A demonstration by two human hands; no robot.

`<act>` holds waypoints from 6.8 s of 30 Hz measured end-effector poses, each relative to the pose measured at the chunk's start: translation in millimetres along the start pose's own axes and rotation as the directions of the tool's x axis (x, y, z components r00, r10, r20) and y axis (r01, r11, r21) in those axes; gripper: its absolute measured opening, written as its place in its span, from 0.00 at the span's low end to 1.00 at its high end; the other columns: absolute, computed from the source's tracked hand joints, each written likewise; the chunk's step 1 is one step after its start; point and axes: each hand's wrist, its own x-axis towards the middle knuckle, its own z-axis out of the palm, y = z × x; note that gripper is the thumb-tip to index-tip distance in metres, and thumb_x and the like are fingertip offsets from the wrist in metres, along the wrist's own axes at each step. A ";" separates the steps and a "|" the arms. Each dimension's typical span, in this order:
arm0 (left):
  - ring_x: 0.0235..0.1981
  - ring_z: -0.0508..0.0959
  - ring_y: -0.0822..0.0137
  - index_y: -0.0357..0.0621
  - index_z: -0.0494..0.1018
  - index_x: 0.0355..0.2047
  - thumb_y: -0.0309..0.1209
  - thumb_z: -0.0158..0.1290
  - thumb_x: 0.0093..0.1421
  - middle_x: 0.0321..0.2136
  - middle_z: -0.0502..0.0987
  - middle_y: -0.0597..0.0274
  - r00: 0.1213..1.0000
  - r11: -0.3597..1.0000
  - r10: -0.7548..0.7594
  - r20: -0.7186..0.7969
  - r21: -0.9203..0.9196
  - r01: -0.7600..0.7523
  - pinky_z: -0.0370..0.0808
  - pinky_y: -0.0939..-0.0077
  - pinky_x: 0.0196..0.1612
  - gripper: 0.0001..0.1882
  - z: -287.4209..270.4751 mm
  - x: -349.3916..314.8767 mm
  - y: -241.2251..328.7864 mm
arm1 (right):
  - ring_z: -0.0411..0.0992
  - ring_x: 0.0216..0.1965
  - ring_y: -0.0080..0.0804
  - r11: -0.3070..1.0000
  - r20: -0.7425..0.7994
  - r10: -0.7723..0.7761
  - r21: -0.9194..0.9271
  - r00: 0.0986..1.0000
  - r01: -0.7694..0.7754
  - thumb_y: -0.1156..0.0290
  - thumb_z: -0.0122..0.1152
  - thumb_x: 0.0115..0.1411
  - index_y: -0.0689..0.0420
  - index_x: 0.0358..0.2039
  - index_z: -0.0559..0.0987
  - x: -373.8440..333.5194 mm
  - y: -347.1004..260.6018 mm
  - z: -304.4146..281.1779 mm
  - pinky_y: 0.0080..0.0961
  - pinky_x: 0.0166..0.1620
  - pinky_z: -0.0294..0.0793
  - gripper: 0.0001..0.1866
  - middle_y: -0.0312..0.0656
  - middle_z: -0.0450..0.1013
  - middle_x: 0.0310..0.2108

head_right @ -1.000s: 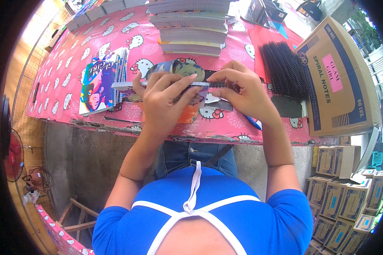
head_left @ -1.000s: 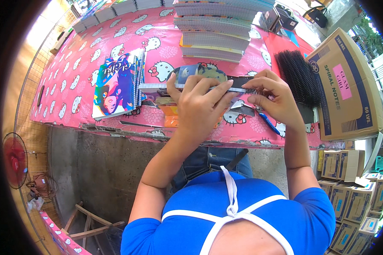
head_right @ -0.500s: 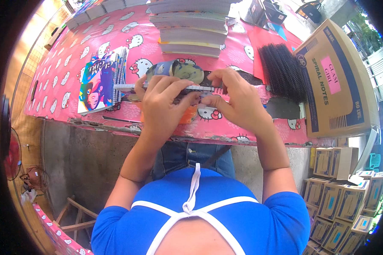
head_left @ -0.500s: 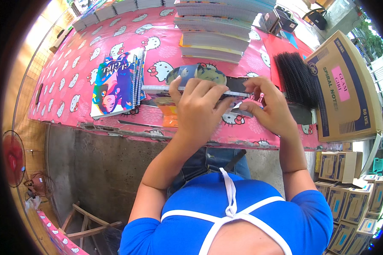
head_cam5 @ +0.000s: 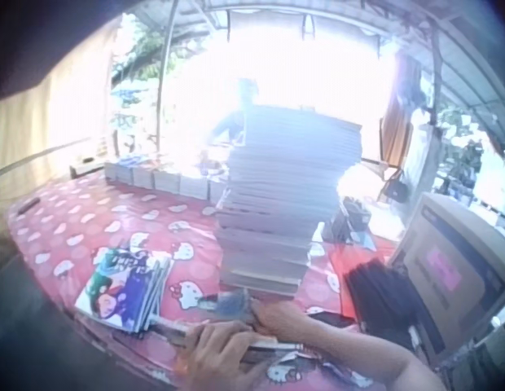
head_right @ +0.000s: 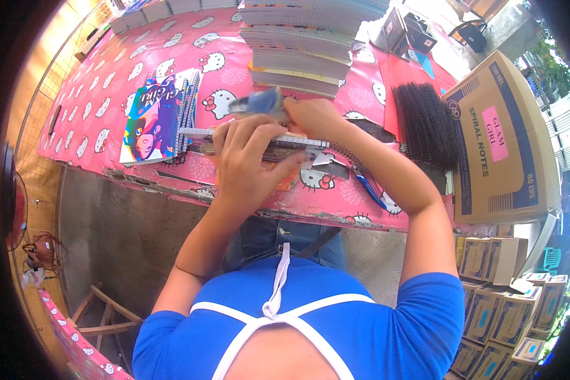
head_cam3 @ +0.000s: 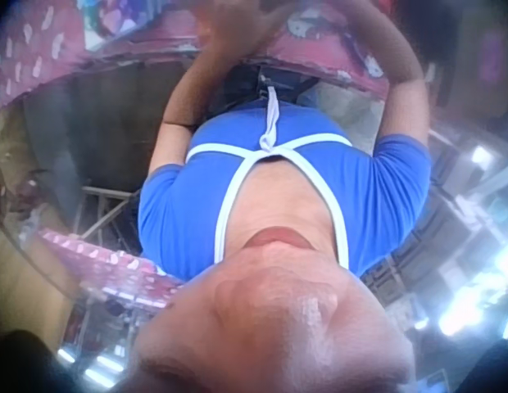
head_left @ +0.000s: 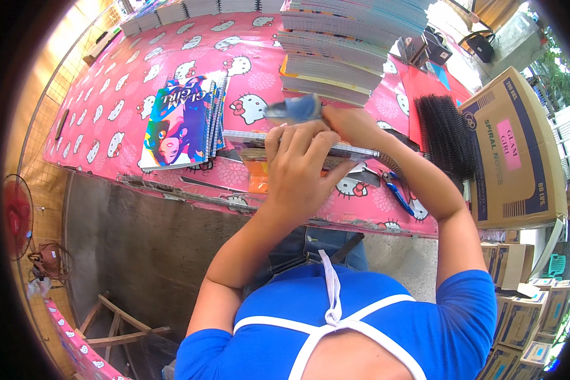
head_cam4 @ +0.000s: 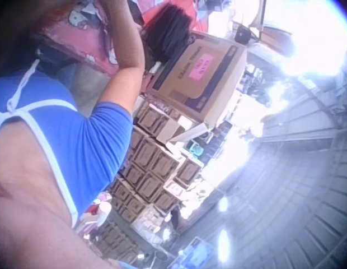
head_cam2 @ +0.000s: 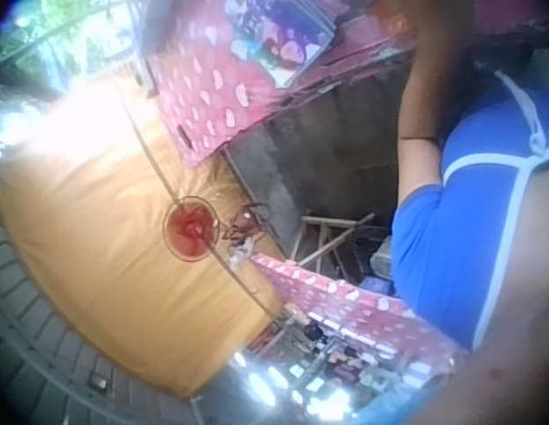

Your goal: The person inserts plastic spiral coils into the punched holes of several notebooks by hand and clips the ends of the coils using a tool.

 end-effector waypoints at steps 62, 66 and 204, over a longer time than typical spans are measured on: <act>0.31 0.77 0.68 0.36 0.75 0.27 0.21 0.65 0.46 0.28 0.78 0.59 0.812 0.941 -0.052 -0.581 -0.300 -0.154 0.74 0.77 0.35 0.10 -125.1 24.8 -16.6 | 0.61 0.58 0.53 0.947 -0.302 0.320 0.139 0.898 -0.291 0.58 0.67 0.50 0.61 0.52 0.70 -162.6 26.6 44.7 0.40 0.58 0.61 0.32 0.56 0.62 0.57; 0.33 0.77 0.63 0.39 0.75 0.31 0.22 0.62 0.49 0.33 0.78 0.58 0.943 0.944 0.248 -0.221 -0.164 -0.287 0.78 0.69 0.38 0.08 -123.2 -0.4 9.4 | 0.64 0.52 0.47 0.920 -0.439 0.369 0.052 0.819 -0.387 0.61 0.62 0.55 0.60 0.51 0.72 -196.5 17.3 79.7 0.41 0.56 0.59 0.26 0.52 0.67 0.49; 0.38 0.76 0.64 0.42 0.78 0.38 0.30 0.65 0.47 0.34 0.78 0.60 0.990 0.865 -0.037 0.140 -0.491 0.101 0.68 0.67 0.47 0.16 -15.2 5.0 35.4 | 0.73 0.31 0.26 0.658 -0.722 0.400 0.655 0.564 0.371 0.79 0.71 0.43 0.62 0.39 0.78 -151.4 -89.3 -17.6 0.21 0.35 0.73 0.20 0.41 0.75 0.32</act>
